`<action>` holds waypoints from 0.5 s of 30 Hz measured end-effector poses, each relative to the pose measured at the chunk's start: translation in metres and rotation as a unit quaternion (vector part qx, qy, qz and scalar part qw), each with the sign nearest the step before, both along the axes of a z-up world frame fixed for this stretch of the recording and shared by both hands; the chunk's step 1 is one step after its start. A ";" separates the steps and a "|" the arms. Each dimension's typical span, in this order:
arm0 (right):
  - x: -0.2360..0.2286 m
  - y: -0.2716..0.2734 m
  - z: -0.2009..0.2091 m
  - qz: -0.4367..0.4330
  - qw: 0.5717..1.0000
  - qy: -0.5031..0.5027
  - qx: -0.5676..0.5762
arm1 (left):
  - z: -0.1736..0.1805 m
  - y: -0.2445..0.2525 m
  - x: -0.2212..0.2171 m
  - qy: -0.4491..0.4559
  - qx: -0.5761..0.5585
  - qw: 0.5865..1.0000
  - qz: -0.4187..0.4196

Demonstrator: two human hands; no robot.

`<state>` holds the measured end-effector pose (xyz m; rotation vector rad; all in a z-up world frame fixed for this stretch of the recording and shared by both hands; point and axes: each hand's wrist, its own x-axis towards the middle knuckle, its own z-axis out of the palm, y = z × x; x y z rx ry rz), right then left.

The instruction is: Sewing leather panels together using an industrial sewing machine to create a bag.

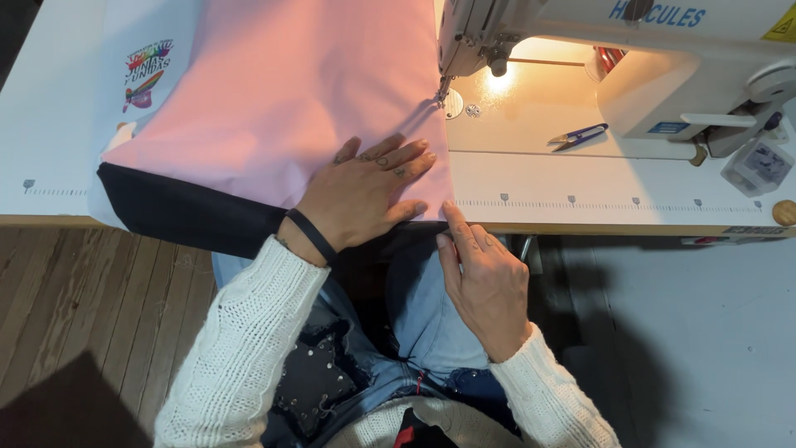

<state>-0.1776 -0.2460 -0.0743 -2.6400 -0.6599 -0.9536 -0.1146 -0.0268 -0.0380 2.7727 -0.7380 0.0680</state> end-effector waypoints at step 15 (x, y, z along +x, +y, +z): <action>0.009 0.000 0.012 0.008 0.996 0.082 0.027 | 0.009 0.003 0.021 0.044 0.027 0.999 0.008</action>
